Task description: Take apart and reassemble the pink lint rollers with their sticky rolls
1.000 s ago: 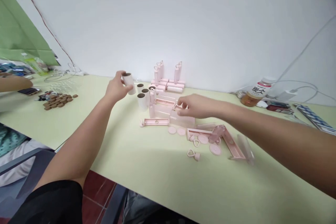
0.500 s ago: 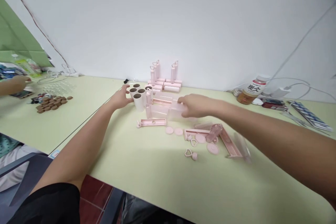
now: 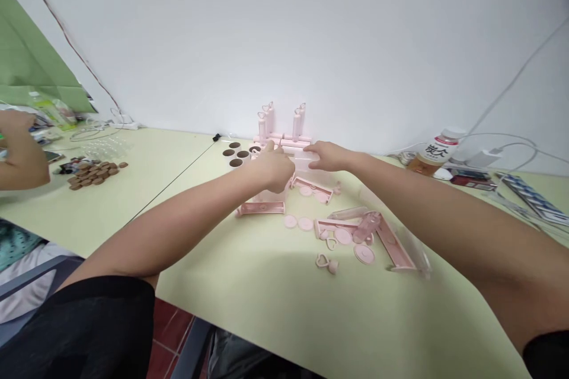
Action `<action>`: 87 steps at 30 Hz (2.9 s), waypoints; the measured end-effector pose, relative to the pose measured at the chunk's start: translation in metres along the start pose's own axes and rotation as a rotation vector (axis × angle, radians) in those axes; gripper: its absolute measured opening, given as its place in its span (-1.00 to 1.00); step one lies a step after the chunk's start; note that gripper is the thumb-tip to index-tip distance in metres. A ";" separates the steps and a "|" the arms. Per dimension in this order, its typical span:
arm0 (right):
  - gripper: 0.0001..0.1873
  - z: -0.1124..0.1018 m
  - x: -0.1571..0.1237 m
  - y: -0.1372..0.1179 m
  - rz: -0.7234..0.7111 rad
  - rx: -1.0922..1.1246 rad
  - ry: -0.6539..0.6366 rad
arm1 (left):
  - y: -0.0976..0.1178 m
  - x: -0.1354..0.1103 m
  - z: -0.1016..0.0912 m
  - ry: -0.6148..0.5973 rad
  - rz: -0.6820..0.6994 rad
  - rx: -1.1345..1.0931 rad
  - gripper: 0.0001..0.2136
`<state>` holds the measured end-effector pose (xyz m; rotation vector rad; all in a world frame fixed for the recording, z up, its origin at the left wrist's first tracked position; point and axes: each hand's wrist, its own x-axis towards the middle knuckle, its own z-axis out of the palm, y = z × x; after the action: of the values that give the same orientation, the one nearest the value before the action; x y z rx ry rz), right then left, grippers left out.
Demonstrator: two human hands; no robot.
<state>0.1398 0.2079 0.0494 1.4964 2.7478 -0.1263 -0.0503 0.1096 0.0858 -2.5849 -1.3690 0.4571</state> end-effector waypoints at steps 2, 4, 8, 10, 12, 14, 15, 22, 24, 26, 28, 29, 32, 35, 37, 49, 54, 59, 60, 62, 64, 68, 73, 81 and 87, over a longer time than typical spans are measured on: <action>-0.26 0.002 0.002 -0.001 -0.003 0.007 -0.016 | 0.000 0.010 0.009 -0.067 0.005 0.021 -0.76; -0.21 0.004 0.001 0.001 0.008 0.007 -0.036 | -0.001 0.017 0.018 -0.095 0.002 0.009 -0.73; -0.10 0.007 0.000 0.007 0.035 -0.005 -0.058 | -0.004 0.021 0.029 -0.127 0.013 -0.010 -0.69; -0.08 0.009 0.000 0.011 0.041 -0.002 -0.064 | -0.005 0.020 0.026 -0.134 0.029 -0.018 -0.67; -0.06 0.010 0.001 0.015 0.041 0.003 -0.071 | -0.010 0.019 0.017 -0.126 0.028 -0.063 -0.64; -0.03 0.011 0.002 0.017 0.040 0.006 -0.077 | -0.019 0.019 0.001 -0.112 -0.003 -0.128 -0.61; -0.02 0.012 0.003 0.017 0.040 0.006 -0.080 | -0.025 0.020 -0.009 -0.097 -0.025 -0.164 -0.58; -0.08 0.010 -0.007 0.019 0.038 0.012 -0.096 | -0.062 0.060 -0.037 -0.025 -0.166 -0.269 -0.36; -0.13 0.010 -0.011 0.022 0.038 0.016 -0.095 | -0.063 0.075 -0.028 -0.086 -0.183 -0.222 -0.33; -0.15 0.010 -0.015 0.024 0.038 0.019 -0.092 | -0.062 0.088 -0.018 -0.150 -0.180 -0.194 -0.31; -0.17 0.011 -0.017 0.027 0.039 0.023 -0.088 | -0.062 0.099 -0.008 -0.183 -0.166 -0.187 -0.28; -0.17 0.011 -0.017 0.028 0.040 0.026 -0.087 | -0.063 0.103 -0.005 -0.189 -0.158 -0.187 -0.26; -0.17 0.013 -0.016 0.029 0.039 0.039 -0.083 | -0.068 0.112 0.001 -0.209 -0.140 -0.189 -0.19; -0.20 0.014 -0.015 0.030 0.033 0.054 -0.076 | -0.072 0.116 0.002 -0.231 -0.111 -0.199 -0.14; -0.21 0.014 -0.016 0.030 0.030 0.065 -0.070 | -0.072 0.117 0.004 -0.245 -0.098 -0.206 -0.10; -0.24 0.017 -0.020 0.036 0.028 0.087 -0.048 | -0.049 0.122 0.013 -0.269 -0.061 -0.203 -0.13; -0.22 0.019 -0.025 0.038 -0.005 0.117 -0.039 | -0.043 0.114 0.012 -0.256 -0.046 -0.219 -0.10; -0.04 0.011 -0.036 0.041 -0.012 0.146 -0.025 | -0.041 0.111 0.012 -0.242 0.005 -0.259 -0.01; -0.03 0.007 -0.041 0.044 -0.004 0.152 -0.015 | -0.041 0.109 0.010 -0.237 0.013 -0.280 0.02; -0.05 -0.002 -0.053 0.054 0.036 0.169 0.011 | -0.043 0.102 0.005 -0.229 0.019 -0.332 0.08; -0.07 -0.010 -0.070 0.070 0.123 0.197 0.026 | -0.045 0.091 -0.002 -0.206 0.031 -0.381 0.07; -0.06 -0.009 -0.107 0.103 0.264 0.201 -0.158 | -0.049 0.057 -0.022 -0.083 0.046 -0.403 -0.11; -0.30 0.013 -0.127 0.107 0.272 0.069 -0.239 | -0.038 0.011 -0.045 0.000 -0.031 -0.288 -0.40; -0.38 0.014 -0.114 0.083 0.263 0.008 0.071 | 0.017 -0.030 -0.009 -0.329 -0.066 -0.090 -0.71; -0.43 0.011 -0.173 0.057 0.339 0.085 0.036 | 0.030 -0.038 0.038 -0.230 -0.009 -0.062 -0.77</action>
<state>0.2812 0.0928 0.0430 1.9763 2.4952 -0.2153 -0.0605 0.0621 0.0487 -2.6407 -1.4862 0.7424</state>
